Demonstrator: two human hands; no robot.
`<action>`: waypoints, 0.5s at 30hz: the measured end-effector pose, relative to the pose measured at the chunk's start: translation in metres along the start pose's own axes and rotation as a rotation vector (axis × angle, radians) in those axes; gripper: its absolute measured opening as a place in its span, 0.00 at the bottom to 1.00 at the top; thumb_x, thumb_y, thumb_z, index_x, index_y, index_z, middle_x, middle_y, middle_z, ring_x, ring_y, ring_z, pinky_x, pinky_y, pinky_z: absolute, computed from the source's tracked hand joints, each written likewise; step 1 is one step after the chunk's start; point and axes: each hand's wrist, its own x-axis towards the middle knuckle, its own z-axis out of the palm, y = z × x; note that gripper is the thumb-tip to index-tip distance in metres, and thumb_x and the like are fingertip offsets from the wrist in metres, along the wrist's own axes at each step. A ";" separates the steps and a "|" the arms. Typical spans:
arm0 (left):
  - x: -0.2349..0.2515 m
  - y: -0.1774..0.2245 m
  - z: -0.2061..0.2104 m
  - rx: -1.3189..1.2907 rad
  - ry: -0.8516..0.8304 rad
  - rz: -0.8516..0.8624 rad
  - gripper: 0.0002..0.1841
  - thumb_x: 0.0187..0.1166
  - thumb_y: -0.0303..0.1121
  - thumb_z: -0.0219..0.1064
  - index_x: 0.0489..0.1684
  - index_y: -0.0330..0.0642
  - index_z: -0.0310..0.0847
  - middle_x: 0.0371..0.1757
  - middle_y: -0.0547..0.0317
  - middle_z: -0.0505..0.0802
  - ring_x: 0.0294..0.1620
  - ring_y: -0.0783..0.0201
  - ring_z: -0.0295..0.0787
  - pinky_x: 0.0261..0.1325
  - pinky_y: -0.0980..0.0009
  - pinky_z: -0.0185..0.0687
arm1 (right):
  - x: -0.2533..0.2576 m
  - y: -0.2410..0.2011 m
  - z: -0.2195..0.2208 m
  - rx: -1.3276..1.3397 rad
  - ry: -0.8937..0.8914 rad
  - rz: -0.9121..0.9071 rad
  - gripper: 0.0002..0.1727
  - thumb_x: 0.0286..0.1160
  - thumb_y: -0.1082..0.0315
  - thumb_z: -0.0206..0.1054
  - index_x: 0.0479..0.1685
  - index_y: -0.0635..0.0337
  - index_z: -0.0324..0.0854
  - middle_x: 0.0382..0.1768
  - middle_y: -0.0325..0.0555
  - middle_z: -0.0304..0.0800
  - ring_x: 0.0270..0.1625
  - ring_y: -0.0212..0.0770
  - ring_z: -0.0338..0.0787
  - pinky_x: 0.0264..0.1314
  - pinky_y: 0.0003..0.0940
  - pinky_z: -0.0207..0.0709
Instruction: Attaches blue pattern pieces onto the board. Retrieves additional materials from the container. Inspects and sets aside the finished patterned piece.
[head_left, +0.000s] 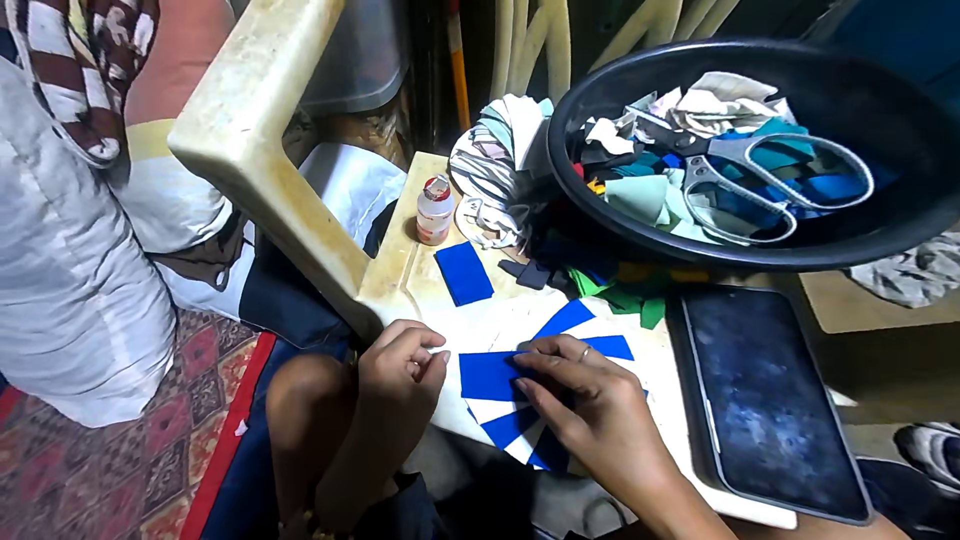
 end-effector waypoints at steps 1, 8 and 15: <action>-0.001 -0.001 0.001 0.001 -0.001 0.012 0.06 0.69 0.25 0.71 0.37 0.33 0.91 0.41 0.53 0.92 0.28 0.82 0.82 0.31 0.90 0.77 | 0.000 0.000 0.000 0.004 -0.003 0.002 0.12 0.66 0.73 0.67 0.43 0.64 0.94 0.44 0.49 0.90 0.43 0.23 0.88 0.47 0.10 0.80; -0.003 -0.007 0.003 0.042 -0.120 0.227 0.07 0.73 0.28 0.71 0.40 0.36 0.94 0.45 0.49 0.94 0.37 0.71 0.87 0.40 0.83 0.80 | 0.000 0.000 -0.001 0.014 -0.011 0.013 0.12 0.66 0.72 0.67 0.43 0.64 0.94 0.44 0.48 0.90 0.42 0.22 0.87 0.46 0.09 0.79; -0.004 -0.010 0.007 0.021 -0.074 0.227 0.07 0.74 0.26 0.69 0.39 0.34 0.94 0.43 0.48 0.93 0.35 0.74 0.85 0.40 0.86 0.79 | 0.000 0.000 -0.001 0.005 -0.009 0.018 0.12 0.66 0.71 0.67 0.43 0.63 0.94 0.44 0.48 0.90 0.42 0.22 0.88 0.46 0.10 0.79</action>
